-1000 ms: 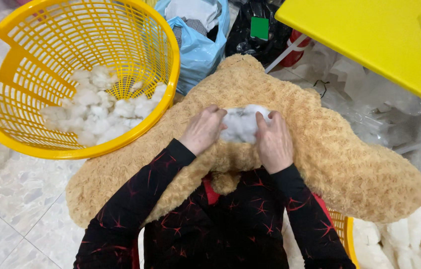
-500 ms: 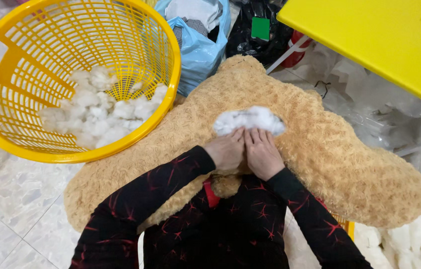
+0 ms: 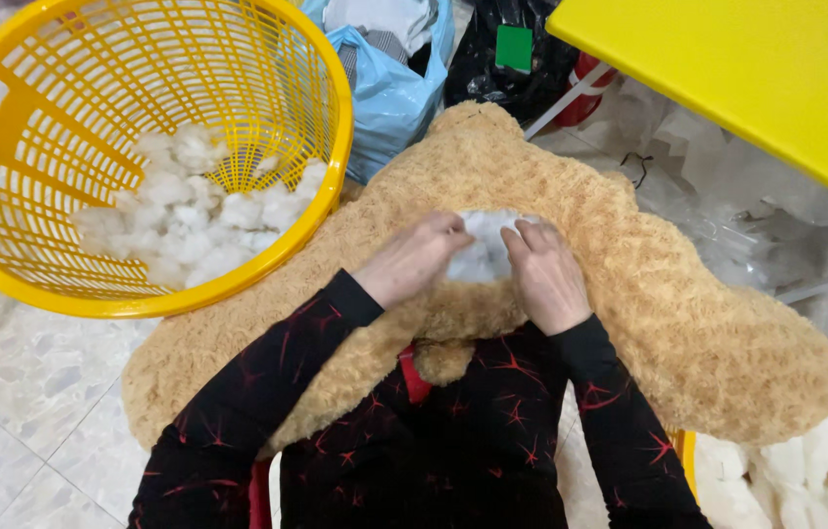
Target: The person repeatedly takes handfuls of white stuffing from a yellow basket and inserts them into an opening in a large teddy bear resting on their lap. They press and distribute the stuffing inside the bear's torso repeatedly.
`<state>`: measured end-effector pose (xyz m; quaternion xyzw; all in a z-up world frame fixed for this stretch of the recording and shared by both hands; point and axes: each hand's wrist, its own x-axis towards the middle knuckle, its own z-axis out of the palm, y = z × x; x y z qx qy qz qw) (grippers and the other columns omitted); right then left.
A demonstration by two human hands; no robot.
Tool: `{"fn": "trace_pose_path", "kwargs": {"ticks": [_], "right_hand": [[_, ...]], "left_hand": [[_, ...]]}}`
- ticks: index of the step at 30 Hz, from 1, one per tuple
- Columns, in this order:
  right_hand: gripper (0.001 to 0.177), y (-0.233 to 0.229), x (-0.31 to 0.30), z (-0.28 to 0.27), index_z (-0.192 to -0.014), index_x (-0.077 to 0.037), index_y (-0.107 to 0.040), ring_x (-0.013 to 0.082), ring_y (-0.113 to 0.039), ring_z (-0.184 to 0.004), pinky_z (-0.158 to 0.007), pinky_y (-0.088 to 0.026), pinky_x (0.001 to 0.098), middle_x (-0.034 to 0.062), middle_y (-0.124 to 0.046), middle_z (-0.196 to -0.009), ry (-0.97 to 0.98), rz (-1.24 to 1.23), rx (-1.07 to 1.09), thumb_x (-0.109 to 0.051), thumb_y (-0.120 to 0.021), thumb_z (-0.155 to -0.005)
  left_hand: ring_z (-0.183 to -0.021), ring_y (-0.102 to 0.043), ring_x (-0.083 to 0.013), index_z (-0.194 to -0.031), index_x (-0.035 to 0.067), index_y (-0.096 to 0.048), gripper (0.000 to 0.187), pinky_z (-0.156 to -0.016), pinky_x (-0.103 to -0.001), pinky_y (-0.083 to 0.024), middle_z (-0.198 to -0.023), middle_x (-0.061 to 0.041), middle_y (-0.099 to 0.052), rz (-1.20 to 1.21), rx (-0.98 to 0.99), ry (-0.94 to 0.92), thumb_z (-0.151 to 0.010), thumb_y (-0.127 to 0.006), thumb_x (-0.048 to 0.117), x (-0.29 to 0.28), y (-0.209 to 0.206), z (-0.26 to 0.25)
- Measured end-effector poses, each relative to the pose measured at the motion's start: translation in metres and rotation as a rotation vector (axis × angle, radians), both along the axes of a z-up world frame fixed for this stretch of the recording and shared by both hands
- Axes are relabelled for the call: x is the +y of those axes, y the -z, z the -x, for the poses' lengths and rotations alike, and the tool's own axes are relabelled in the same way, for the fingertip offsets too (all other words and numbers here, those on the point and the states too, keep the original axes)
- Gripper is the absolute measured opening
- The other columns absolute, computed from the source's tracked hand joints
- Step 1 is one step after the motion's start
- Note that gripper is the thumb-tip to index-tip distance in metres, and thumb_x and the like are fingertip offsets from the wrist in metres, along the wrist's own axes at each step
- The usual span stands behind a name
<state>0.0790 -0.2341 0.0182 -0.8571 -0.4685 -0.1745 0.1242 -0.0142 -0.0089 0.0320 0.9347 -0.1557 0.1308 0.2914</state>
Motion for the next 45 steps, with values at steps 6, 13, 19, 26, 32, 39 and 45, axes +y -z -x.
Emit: {"fn": "trace_pose_path", "kwargs": {"ticks": [6, 13, 19, 26, 32, 39, 45], "right_hand": [[0.022, 0.017, 0.035, 0.038, -0.105, 0.000, -0.072, 0.0357, -0.069, -0.087, -0.076, -0.057, 0.0463, 0.0202, -0.070, -0.099, 0.116, -0.130, 0.299, -0.016, -0.074, -0.091], [0.013, 0.059, 0.072, 0.012, -0.095, -0.006, -0.079, 0.0396, -0.071, -0.082, -0.075, -0.056, 0.0502, 0.0215, -0.074, -0.089, 0.276, -0.007, 0.424, -0.007, -0.070, -0.086], [0.018, 0.048, 0.034, -0.019, -0.104, -0.003, -0.075, 0.0324, -0.075, -0.077, -0.071, -0.057, 0.0408, 0.0204, -0.075, -0.086, 0.139, -0.407, 0.614, -0.006, -0.073, -0.086], [0.022, 0.013, 0.015, -0.023, -0.108, -0.001, -0.075, 0.0277, -0.073, -0.081, -0.076, -0.058, 0.0399, 0.0198, -0.075, -0.090, 0.314, -0.460, 0.463, 0.004, -0.066, -0.088], [0.060, 0.013, 0.035, -0.005, -0.130, 0.009, -0.061, 0.0387, -0.071, -0.092, -0.079, -0.057, 0.0468, 0.0293, -0.065, -0.121, 0.039, -0.357, 0.396, -0.003, -0.081, -0.074], [0.022, 0.048, 0.065, -0.007, -0.099, 0.004, -0.070, 0.0425, -0.069, -0.089, -0.079, -0.056, 0.0496, 0.0232, -0.069, -0.100, 0.046, -0.216, 0.318, 0.007, -0.063, -0.078], [0.013, 0.034, 0.016, -0.036, -0.095, 0.000, -0.071, 0.0439, -0.068, -0.089, -0.077, -0.054, 0.0532, 0.0218, -0.069, -0.104, 0.304, -0.064, 0.290, 0.003, -0.062, -0.086]], "left_hand": [[-0.105, -0.062, -0.0336, -0.107, 0.002, -0.068, 0.036, -0.087, -0.046, -0.053, -0.102, -0.016, -0.066, -0.176, -0.057, -0.172, -0.073, -0.075, 0.006, 0.007, 0.012, -0.001], [-0.102, -0.069, -0.0350, -0.130, -0.001, -0.059, 0.064, -0.090, -0.046, -0.055, -0.108, -0.022, -0.072, -0.102, 0.156, -0.155, -0.071, -0.082, 0.011, 0.003, 0.017, -0.022], [-0.094, -0.073, -0.0342, -0.122, 0.002, -0.067, 0.044, -0.087, -0.046, -0.056, -0.100, -0.023, -0.074, 0.100, 0.273, -0.156, -0.079, -0.076, 0.006, -0.013, 0.022, -0.033], [-0.086, -0.071, -0.0373, -0.088, 0.000, -0.076, 0.012, -0.078, -0.049, -0.056, -0.089, -0.021, -0.073, 0.072, -0.097, -0.428, -0.082, -0.068, -0.006, 0.012, 0.032, -0.043], [-0.094, -0.068, -0.0413, -0.092, -0.002, -0.075, 0.019, -0.082, -0.049, -0.054, -0.095, -0.024, -0.070, 0.296, -0.180, -0.337, -0.073, -0.075, -0.002, 0.016, 0.028, -0.034], [-0.092, -0.067, -0.0424, -0.105, -0.005, -0.068, 0.027, -0.078, -0.050, -0.053, -0.097, -0.024, -0.069, 0.153, 0.022, -0.294, -0.078, -0.062, -0.009, 0.005, 0.021, -0.025], [-0.083, -0.069, -0.0406, -0.085, -0.002, -0.072, 0.009, -0.075, -0.048, -0.054, -0.084, -0.023, -0.070, 0.165, -0.119, -0.378, -0.077, -0.066, -0.004, 0.031, 0.021, -0.018]]}}
